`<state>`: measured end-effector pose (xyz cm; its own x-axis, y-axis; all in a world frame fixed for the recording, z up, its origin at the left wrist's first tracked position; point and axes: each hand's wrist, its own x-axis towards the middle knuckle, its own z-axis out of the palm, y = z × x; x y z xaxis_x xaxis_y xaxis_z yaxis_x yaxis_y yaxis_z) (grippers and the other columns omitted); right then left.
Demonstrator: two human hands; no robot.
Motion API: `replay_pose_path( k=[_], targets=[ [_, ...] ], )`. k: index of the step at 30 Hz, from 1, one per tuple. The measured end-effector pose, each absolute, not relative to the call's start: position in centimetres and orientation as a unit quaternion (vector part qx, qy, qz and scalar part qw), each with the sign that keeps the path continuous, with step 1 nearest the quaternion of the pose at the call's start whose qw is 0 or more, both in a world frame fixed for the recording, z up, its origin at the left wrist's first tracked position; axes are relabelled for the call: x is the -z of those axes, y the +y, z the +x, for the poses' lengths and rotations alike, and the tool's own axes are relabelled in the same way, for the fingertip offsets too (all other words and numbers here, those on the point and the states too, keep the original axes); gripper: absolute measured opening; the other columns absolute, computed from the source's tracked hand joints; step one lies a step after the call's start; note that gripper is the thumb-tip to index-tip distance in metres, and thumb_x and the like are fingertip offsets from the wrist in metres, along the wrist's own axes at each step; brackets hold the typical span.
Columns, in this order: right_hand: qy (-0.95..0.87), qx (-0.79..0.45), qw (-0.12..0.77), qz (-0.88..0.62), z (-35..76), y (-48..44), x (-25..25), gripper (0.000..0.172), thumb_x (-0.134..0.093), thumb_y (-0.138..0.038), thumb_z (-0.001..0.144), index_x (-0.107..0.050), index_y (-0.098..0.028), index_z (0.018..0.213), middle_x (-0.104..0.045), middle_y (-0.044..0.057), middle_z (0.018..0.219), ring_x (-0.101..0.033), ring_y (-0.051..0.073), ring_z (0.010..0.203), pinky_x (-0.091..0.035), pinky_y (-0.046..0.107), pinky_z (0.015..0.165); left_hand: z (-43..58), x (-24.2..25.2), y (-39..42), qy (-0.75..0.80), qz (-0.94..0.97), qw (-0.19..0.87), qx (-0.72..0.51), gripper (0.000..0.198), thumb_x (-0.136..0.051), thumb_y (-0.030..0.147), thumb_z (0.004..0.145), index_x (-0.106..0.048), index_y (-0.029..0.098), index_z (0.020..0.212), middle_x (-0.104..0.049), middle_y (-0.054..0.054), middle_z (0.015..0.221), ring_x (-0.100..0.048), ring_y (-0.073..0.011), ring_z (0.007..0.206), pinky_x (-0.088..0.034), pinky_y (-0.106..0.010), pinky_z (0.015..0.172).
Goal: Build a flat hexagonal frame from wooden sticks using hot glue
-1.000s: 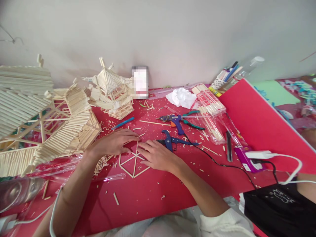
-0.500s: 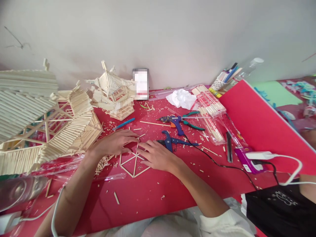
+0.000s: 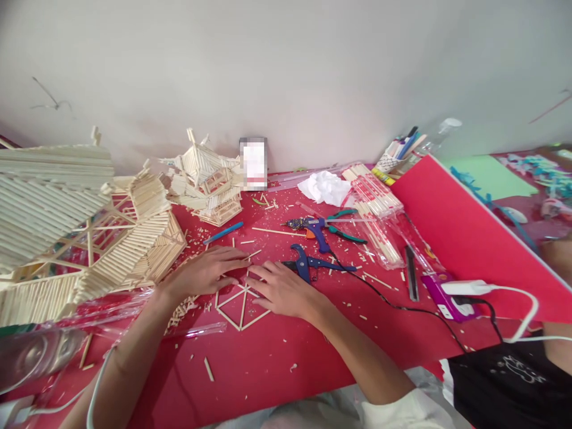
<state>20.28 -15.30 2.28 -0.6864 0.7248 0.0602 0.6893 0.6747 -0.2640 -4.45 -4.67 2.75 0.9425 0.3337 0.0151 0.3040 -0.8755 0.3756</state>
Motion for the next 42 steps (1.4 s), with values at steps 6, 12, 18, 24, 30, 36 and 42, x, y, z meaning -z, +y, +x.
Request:
replay_pose_path(
  k=[6, 12, 18, 24, 30, 36, 42],
  targets=[
    [-0.908, -0.111, 0.08, -0.396, 20.3, -15.4, -2.3, 0.047, -0.066, -0.037, 0.099, -0.061, -0.017, 0.142, -0.061, 0.016, 0.144, -0.056, 0.03, 0.123, -0.049, 0.048, 0.106, -5.3, -1.1, -6.2, 0.177, 0.967, 0.15, -0.103, 0.045, -0.053, 0.036, 0.104, -0.054, 0.022, 0.147, -0.063, -0.011, 0.144, -0.059, -0.0271, 0.133, -0.047, -0.046, 0.114],
    [-0.907, -0.118, 0.089, -0.395, 20.3, -15.3, -2.3, 0.046, -0.068, -0.036, 0.098, -0.062, -0.015, 0.138, -0.062, 0.015, 0.143, -0.057, 0.029, 0.121, -0.05, 0.045, 0.105, -5.4, -0.7, -6.6, 0.184, 0.965, 0.142, -0.122, 0.047, -0.053, 0.034, 0.104, -0.052, 0.021, 0.149, -0.062, -0.011, 0.145, -0.058, -0.0265, 0.135, -0.047, -0.047, 0.115],
    [-0.907, -0.116, 0.095, -0.393, 20.3, -15.3, -2.4, 0.045, -0.071, -0.034, 0.096, -0.064, -0.015, 0.136, -0.063, 0.015, 0.141, -0.058, 0.029, 0.12, -0.049, 0.044, 0.105, -5.3, -0.9, -6.6, 0.178, 0.968, 0.133, -0.118, 0.045, -0.053, 0.033, 0.104, -0.055, 0.02, 0.146, -0.064, -0.011, 0.143, -0.059, -0.027, 0.133, -0.048, -0.046, 0.114],
    [-0.91, -0.113, 0.087, -0.388, 20.4, -15.4, -2.4, 0.038, -0.067, -0.033, 0.098, -0.066, -0.017, 0.133, -0.063, 0.014, 0.142, -0.058, 0.028, 0.118, -0.05, 0.044, 0.102, -5.2, -1.0, -6.7, 0.18, 0.967, 0.138, -0.114, 0.043, -0.052, 0.032, 0.104, -0.056, 0.021, 0.145, -0.063, -0.011, 0.144, -0.059, -0.0271, 0.133, -0.048, -0.047, 0.114],
    [-0.912, -0.114, 0.081, -0.386, 20.4, -15.4, -2.4, 0.035, -0.065, -0.033, 0.1, -0.066, -0.019, 0.132, -0.062, 0.014, 0.142, -0.059, 0.028, 0.116, -0.05, 0.045, 0.1, -5.2, -1.0, -6.7, 0.184, 0.968, 0.137, -0.1, 0.043, -0.05, 0.032, 0.104, -0.056, 0.021, 0.146, -0.062, -0.012, 0.145, -0.058, -0.0278, 0.133, -0.048, -0.048, 0.113],
    [-0.912, -0.109, 0.078, -0.387, 20.3, -15.3, -2.6, 0.034, -0.064, -0.034, 0.1, -0.067, -0.018, 0.131, -0.063, 0.013, 0.142, -0.059, 0.028, 0.115, -0.051, 0.044, 0.1, -5.1, -1.2, -6.7, 0.185, 0.969, 0.137, -0.093, 0.043, -0.051, 0.033, 0.104, -0.056, 0.02, 0.145, -0.062, -0.012, 0.145, -0.058, -0.0282, 0.133, -0.048, -0.048, 0.113],
    [-0.912, -0.105, 0.079, -0.389, 20.4, -15.3, -2.6, 0.036, -0.066, -0.034, 0.099, -0.066, -0.018, 0.132, -0.062, 0.013, 0.143, -0.059, 0.029, 0.118, -0.05, 0.044, 0.102, -5.1, -1.1, -6.7, 0.191, 0.967, 0.141, -0.092, 0.044, -0.052, 0.032, 0.103, -0.056, 0.021, 0.146, -0.061, -0.012, 0.146, -0.058, -0.0287, 0.134, -0.047, -0.048, 0.114]
  ],
)
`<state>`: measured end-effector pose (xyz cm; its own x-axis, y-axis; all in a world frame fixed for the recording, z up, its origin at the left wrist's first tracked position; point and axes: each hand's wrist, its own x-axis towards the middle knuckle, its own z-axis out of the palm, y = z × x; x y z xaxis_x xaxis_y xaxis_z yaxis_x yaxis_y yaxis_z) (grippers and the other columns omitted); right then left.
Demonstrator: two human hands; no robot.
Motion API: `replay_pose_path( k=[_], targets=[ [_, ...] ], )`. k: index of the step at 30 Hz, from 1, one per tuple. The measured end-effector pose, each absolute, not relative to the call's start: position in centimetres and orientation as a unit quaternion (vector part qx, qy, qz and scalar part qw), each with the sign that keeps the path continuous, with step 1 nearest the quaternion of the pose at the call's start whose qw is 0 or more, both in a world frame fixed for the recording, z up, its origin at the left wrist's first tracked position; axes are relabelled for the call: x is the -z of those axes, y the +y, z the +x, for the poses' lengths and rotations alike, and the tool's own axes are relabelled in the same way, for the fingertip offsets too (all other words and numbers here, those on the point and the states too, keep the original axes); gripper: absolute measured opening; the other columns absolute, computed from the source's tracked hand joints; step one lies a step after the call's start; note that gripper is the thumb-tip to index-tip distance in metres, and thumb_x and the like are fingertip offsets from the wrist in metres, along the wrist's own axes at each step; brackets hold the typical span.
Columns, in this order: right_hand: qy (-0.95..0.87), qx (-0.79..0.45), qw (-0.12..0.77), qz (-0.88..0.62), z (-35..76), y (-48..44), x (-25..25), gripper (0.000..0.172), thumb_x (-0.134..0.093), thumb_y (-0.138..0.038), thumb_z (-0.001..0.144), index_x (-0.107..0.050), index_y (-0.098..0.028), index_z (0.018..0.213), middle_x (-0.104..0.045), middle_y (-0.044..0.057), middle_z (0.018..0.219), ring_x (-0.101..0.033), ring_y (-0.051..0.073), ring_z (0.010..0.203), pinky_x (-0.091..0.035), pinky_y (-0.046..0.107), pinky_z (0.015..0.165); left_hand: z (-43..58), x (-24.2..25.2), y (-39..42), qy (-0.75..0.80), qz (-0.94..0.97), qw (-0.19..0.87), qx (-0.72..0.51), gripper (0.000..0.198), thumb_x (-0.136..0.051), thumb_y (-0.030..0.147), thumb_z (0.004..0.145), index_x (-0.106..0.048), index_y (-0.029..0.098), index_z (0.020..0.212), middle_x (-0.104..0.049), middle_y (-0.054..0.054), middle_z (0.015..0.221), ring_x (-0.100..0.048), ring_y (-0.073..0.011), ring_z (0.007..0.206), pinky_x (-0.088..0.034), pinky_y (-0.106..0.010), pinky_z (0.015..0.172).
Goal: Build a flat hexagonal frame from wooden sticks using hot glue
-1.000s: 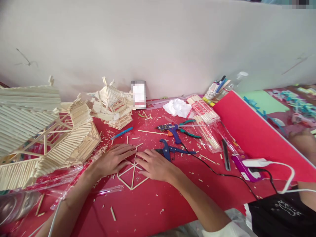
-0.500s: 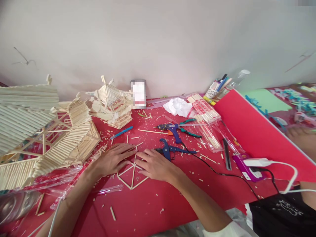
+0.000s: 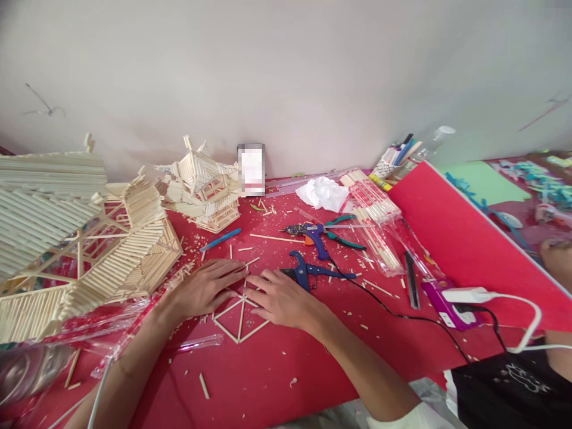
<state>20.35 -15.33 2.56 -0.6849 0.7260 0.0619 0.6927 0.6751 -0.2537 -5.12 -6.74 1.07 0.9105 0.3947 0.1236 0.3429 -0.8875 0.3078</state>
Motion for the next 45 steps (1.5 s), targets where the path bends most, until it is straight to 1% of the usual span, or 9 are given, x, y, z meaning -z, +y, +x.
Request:
replay_pose_path(
  k=[8, 13, 17, 22, 31, 35, 39, 42, 45],
  targets=[
    [-0.909, -0.108, 0.095, -0.392, 20.7, -15.4, -2.9, 0.038, -0.066, -0.035, 0.099, -0.067, -0.019, 0.133, -0.064, 0.014, 0.141, -0.06, 0.029, 0.117, -0.052, 0.046, 0.101, -5.1, -1.1, -6.7, 0.187, 0.968, 0.139, -0.094, 0.044, -0.052, 0.032, 0.103, -0.056, 0.021, 0.145, -0.062, -0.012, 0.146, -0.058, -0.0285, 0.134, -0.047, -0.048, 0.115],
    [-0.892, -0.081, 0.152, -0.417, 20.9, -13.3, -5.7, 0.03, -0.056, -0.028, 0.104, -0.067, -0.018, 0.13, -0.07, 0.013, 0.127, -0.064, 0.027, 0.11, -0.053, 0.044, 0.098, -5.1, -1.2, -6.8, 0.189, 0.967, 0.143, -0.088, 0.045, -0.052, 0.034, 0.104, -0.055, 0.022, 0.147, -0.062, -0.011, 0.146, -0.058, -0.0291, 0.135, -0.046, -0.05, 0.115],
    [-0.916, -0.022, 0.102, -0.387, 18.8, -8.8, -7.4, 0.027, -0.049, -0.017, 0.106, -0.066, -0.015, 0.127, -0.07, 0.013, 0.128, -0.064, 0.025, 0.112, -0.052, 0.041, 0.098, -5.1, -0.9, -6.7, 0.193, 0.966, 0.147, -0.094, 0.046, -0.052, 0.038, 0.104, -0.056, 0.024, 0.147, -0.062, -0.011, 0.146, -0.057, -0.03, 0.135, -0.046, -0.052, 0.115],
    [-0.941, 0.049, 0.053, -0.332, 14.5, -2.9, -5.0, 0.029, -0.05, -0.013, 0.105, -0.062, -0.015, 0.131, -0.067, 0.014, 0.134, -0.061, 0.026, 0.122, -0.051, 0.04, 0.097, -5.2, -0.7, -6.7, 0.2, 0.965, 0.14, -0.095, 0.045, -0.052, 0.038, 0.104, -0.059, 0.022, 0.145, -0.063, -0.013, 0.143, -0.059, -0.0308, 0.132, -0.048, -0.051, 0.113],
    [-0.942, 0.083, 0.01, -0.326, 10.9, -0.5, -2.8, 0.022, -0.047, -0.016, 0.107, -0.069, -0.014, 0.111, -0.073, 0.012, 0.112, -0.066, 0.026, 0.111, -0.051, 0.039, 0.095, -5.1, -1.0, -6.8, 0.186, 0.967, 0.142, -0.106, 0.043, -0.053, 0.032, 0.103, -0.06, 0.021, 0.144, -0.062, -0.014, 0.145, -0.059, -0.029, 0.133, -0.047, -0.05, 0.115],
    [-0.942, 0.085, 0.052, -0.319, 12.0, -1.8, -4.3, 0.027, -0.041, -0.015, 0.108, -0.066, -0.013, 0.116, -0.069, 0.014, 0.122, -0.065, 0.025, 0.112, -0.049, 0.041, 0.099, -5.1, -0.9, -6.8, 0.19, 0.967, 0.134, -0.106, 0.044, -0.054, 0.034, 0.103, -0.06, 0.02, 0.144, -0.062, -0.014, 0.144, -0.059, -0.0298, 0.134, -0.047, -0.05, 0.114],
    [-0.924, 0.047, 0.081, -0.371, 15.1, -4.4, -6.2, 0.032, -0.036, -0.008, 0.105, -0.062, -0.013, 0.123, -0.065, 0.017, 0.128, -0.064, 0.025, 0.108, -0.05, 0.038, 0.091, -5.1, -1.1, -6.9, 0.191, 0.969, 0.127, -0.095, 0.043, -0.053, 0.034, 0.103, -0.06, 0.024, 0.144, -0.062, -0.011, 0.145, -0.059, -0.0293, 0.134, -0.047, -0.049, 0.114],
    [-0.877, 0.02, 0.025, -0.479, 18.3, -5.6, -7.2, 0.033, -0.031, -0.024, 0.112, -0.061, -0.013, 0.119, -0.071, 0.016, 0.111, -0.068, 0.026, 0.097, -0.05, 0.036, 0.081, -5.2, -1.0, -6.9, 0.193, 0.968, 0.129, -0.093, 0.044, -0.052, 0.035, 0.103, -0.058, 0.024, 0.145, -0.062, -0.011, 0.146, -0.058, -0.0286, 0.134, -0.046, -0.048, 0.114],
    [-0.829, 0.018, -0.071, -0.554, 21.1, -5.8, -7.3, 0.036, -0.033, -0.033, 0.112, -0.058, -0.016, 0.13, -0.075, 0.016, 0.103, -0.073, 0.03, 0.089, -0.05, 0.037, 0.075, -5.3, -0.8, -6.8, 0.193, 0.968, 0.131, -0.094, 0.045, -0.052, 0.035, 0.103, -0.056, 0.022, 0.147, -0.061, -0.012, 0.147, -0.058, -0.0292, 0.135, -0.045, -0.05, 0.115]
  ],
)
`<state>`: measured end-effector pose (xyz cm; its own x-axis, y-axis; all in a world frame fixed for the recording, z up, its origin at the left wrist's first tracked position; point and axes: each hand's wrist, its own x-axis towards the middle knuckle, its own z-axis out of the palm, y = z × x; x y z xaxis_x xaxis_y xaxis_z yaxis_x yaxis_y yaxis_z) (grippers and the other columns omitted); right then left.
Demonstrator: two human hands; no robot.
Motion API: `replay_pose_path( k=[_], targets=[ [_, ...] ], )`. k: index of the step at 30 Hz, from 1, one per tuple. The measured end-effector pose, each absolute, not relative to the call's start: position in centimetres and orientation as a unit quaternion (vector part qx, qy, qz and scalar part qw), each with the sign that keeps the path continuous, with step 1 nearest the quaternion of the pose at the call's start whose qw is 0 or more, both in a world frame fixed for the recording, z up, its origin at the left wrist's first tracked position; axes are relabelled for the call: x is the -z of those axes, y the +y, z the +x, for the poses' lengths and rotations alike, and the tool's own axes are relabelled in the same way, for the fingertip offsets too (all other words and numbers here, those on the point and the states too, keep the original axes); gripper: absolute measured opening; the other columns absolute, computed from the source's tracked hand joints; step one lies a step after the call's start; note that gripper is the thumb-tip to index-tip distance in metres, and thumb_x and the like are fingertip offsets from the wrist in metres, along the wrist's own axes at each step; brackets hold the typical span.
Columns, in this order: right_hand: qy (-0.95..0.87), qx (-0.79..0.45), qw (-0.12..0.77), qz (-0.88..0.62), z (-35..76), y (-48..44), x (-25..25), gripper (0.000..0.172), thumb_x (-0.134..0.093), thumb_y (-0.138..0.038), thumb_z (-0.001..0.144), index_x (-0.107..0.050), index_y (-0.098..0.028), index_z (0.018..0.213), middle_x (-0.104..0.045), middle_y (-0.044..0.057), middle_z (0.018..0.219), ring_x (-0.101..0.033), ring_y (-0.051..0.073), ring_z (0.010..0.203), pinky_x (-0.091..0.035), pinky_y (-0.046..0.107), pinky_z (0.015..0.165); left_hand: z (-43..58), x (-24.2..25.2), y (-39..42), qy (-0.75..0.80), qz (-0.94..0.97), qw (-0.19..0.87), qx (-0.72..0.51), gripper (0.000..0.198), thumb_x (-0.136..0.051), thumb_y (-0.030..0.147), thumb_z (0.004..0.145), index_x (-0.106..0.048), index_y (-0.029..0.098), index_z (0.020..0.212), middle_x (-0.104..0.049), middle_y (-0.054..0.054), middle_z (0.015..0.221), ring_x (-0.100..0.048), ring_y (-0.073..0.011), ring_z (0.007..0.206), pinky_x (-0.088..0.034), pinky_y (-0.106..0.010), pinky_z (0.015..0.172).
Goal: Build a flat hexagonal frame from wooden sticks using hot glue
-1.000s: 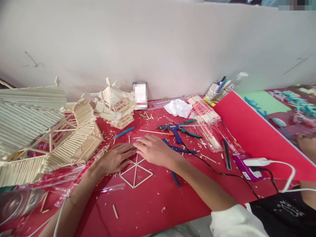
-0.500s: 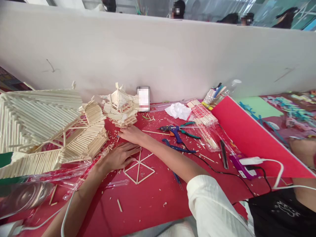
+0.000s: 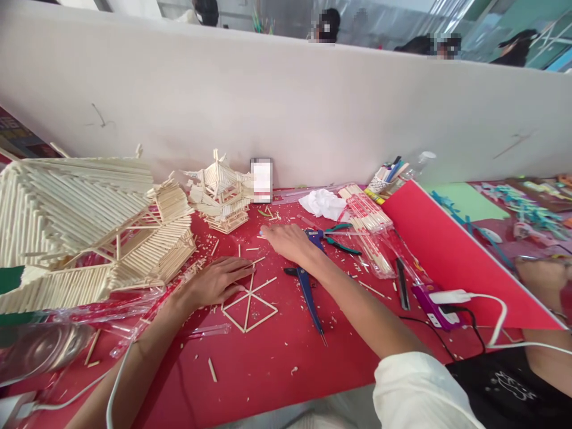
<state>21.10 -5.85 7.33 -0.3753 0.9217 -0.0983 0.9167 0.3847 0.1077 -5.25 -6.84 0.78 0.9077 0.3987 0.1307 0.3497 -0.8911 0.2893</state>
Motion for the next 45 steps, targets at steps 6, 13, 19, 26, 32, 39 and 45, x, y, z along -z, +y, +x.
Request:
replay_pose_path(
  k=[6, 13, 19, 26, 32, 39, 45],
  targets=[
    [0.798, 0.003, 0.145, 0.584, 23.1, -6.1, -6.9, 0.042, -0.034, -0.042, 0.111, -0.059, -0.022, 0.138, -0.078, 0.016, 0.098, -0.075, 0.034, 0.095, -0.051, 0.043, 0.085, -5.3, -0.6, -6.8, 0.189, 0.969, 0.127, -0.096, 0.044, -0.049, 0.036, 0.105, -0.056, 0.023, 0.147, -0.061, -0.011, 0.147, -0.057, -0.0274, 0.135, -0.044, -0.047, 0.117],
    [0.767, 0.029, 0.14, 0.625, 21.7, -6.5, -7.3, 0.044, -0.053, -0.043, 0.105, -0.058, -0.01, 0.134, -0.076, 0.024, 0.107, -0.073, 0.036, 0.107, -0.052, 0.041, 0.088, -5.3, -0.7, -6.8, 0.193, 0.967, 0.137, -0.098, 0.045, -0.049, 0.036, 0.105, -0.056, 0.023, 0.147, -0.061, -0.011, 0.147, -0.057, -0.0278, 0.136, -0.045, -0.048, 0.116],
    [0.745, 0.054, 0.164, 0.644, 22.7, -8.1, -10.3, 0.051, -0.054, -0.008, 0.097, -0.044, -0.003, 0.147, -0.075, 0.025, 0.109, -0.073, 0.036, 0.106, -0.053, 0.04, 0.084, -5.3, -0.8, -6.8, 0.193, 0.97, 0.124, -0.084, 0.045, -0.05, 0.035, 0.105, -0.055, 0.022, 0.148, -0.06, -0.01, 0.149, -0.056, -0.0273, 0.137, -0.044, -0.046, 0.118],
    [0.717, 0.353, -0.233, 0.553, 24.1, -11.3, -8.8, 0.035, -0.039, -0.024, 0.108, -0.051, -0.024, 0.14, -0.074, 0.008, 0.099, -0.074, 0.02, 0.081, -0.058, 0.032, 0.074, -5.2, -0.9, -6.9, 0.193, 0.973, 0.112, -0.065, 0.045, -0.048, 0.034, 0.106, -0.054, 0.021, 0.148, -0.058, -0.01, 0.151, -0.056, -0.0282, 0.137, -0.045, -0.047, 0.117],
    [0.489, 0.639, -0.452, 0.383, 20.8, -12.2, -3.6, 0.036, -0.056, -0.056, 0.1, -0.064, -0.022, 0.107, -0.076, 0.01, 0.102, -0.074, 0.018, 0.076, -0.062, 0.033, 0.071, -5.1, -1.1, -6.9, 0.189, 0.971, 0.125, -0.078, 0.046, -0.049, 0.035, 0.105, -0.053, 0.022, 0.149, -0.061, -0.012, 0.147, -0.057, -0.0279, 0.136, -0.046, -0.047, 0.115],
    [0.533, 0.562, -0.439, 0.455, 19.6, -12.0, -2.7, 0.034, -0.056, -0.054, 0.101, -0.067, -0.023, 0.112, -0.076, 0.005, 0.083, -0.069, 0.017, 0.069, -0.056, 0.027, 0.059, -5.2, -0.8, -6.9, 0.189, 0.97, 0.129, -0.08, 0.047, -0.05, 0.034, 0.104, -0.052, 0.024, 0.15, -0.059, -0.011, 0.15, -0.056, -0.0289, 0.137, -0.046, -0.049, 0.114],
    [0.641, 0.359, -0.422, 0.531, 19.4, -11.8, -2.0, 0.02, -0.062, -0.037, 0.096, -0.078, -0.025, 0.101, -0.08, 0.007, 0.103, -0.075, 0.024, 0.098, -0.059, 0.038, 0.088, -5.3, -0.3, -6.9, 0.192, 0.969, 0.127, -0.087, 0.045, -0.048, 0.036, 0.105, -0.054, 0.023, 0.148, -0.059, -0.011, 0.15, -0.055, -0.0288, 0.138, -0.045, -0.049, 0.115]
  ],
)
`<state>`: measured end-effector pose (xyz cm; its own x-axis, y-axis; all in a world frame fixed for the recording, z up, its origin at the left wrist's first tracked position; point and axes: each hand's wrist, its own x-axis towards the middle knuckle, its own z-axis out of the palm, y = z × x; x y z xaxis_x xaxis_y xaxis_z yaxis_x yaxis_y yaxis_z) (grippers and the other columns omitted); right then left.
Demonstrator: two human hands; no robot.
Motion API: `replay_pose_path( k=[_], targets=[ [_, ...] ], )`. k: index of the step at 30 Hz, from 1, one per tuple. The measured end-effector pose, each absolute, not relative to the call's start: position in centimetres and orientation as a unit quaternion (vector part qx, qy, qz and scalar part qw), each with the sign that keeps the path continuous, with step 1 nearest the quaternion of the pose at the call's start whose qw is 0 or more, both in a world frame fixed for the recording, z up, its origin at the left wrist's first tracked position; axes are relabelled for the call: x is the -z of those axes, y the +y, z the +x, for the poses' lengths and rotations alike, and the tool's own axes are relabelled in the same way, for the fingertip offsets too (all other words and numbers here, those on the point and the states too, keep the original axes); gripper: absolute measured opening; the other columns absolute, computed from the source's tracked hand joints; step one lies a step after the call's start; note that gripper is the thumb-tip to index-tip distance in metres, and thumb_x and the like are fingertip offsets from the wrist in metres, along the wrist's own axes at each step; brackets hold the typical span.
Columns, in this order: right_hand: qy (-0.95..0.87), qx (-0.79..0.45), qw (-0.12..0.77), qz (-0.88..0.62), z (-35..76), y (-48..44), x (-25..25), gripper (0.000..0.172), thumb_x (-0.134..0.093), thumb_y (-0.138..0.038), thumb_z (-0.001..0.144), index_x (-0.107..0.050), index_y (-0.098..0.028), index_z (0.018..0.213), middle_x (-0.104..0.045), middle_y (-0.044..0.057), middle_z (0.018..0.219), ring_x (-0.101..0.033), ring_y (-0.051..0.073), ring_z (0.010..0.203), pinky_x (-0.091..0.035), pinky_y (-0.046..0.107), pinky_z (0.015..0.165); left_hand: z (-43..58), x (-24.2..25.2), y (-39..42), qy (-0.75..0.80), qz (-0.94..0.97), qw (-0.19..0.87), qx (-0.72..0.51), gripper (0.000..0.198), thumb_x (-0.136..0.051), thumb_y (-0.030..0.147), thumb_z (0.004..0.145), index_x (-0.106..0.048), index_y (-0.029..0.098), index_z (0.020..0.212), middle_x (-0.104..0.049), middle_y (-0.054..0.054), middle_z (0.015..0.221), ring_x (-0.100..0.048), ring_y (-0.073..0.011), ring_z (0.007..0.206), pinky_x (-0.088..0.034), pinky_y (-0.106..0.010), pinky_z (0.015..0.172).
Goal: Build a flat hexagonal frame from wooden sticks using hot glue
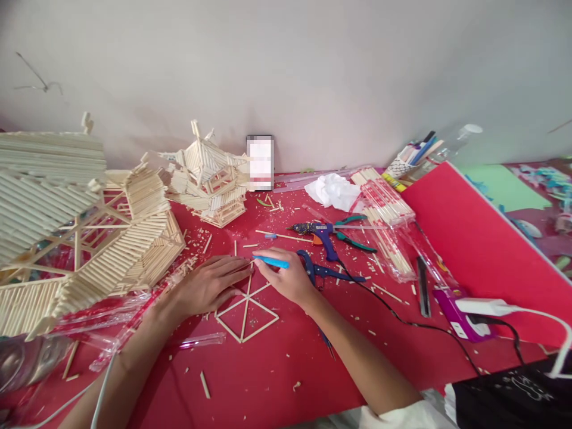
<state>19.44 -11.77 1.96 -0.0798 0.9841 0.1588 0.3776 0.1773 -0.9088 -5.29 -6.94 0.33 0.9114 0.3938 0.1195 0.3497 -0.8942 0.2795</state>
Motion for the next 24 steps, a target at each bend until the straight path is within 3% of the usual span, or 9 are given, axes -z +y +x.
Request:
replay_pose_path(
  k=[2, 8, 24],
  targets=[
    [-0.651, -0.342, 0.413, -0.537, 19.45, -11.79, -1.86, 0.018, -0.061, -0.032, 0.095, -0.077, -0.025, 0.097, -0.08, 0.006, 0.101, -0.075, 0.023, 0.095, -0.059, 0.036, 0.087, -5.24, -0.35, -6.97, 0.19, 0.969, 0.131, -0.089, 0.045, -0.048, 0.036, 0.105, -0.054, 0.022, 0.147, -0.059, -0.011, 0.15, -0.055, -0.0285, 0.138, -0.045, -0.048, 0.115],
    [-0.653, -0.334, 0.377, -0.565, 19.35, -11.84, -1.76, 0.01, -0.063, -0.031, 0.091, -0.069, -0.023, 0.091, -0.073, 0.0, 0.075, -0.068, 0.017, 0.064, -0.05, 0.027, 0.06, -5.18, -0.39, -7.02, 0.193, 0.968, 0.135, -0.09, 0.044, -0.049, 0.036, 0.105, -0.055, 0.022, 0.147, -0.059, -0.011, 0.149, -0.056, -0.0283, 0.137, -0.044, -0.049, 0.116],
    [-0.663, -0.34, 0.362, -0.561, 19.45, -11.72, -1.39, 0.011, -0.063, -0.035, 0.093, -0.066, -0.025, 0.089, -0.074, 0.001, 0.08, -0.069, 0.019, 0.07, -0.048, 0.029, 0.064, -5.19, -0.59, -6.98, 0.193, 0.966, 0.146, -0.087, 0.045, -0.048, 0.036, 0.105, -0.054, 0.023, 0.148, -0.059, -0.012, 0.15, -0.056, -0.0295, 0.137, -0.045, -0.051, 0.115]
  ],
)
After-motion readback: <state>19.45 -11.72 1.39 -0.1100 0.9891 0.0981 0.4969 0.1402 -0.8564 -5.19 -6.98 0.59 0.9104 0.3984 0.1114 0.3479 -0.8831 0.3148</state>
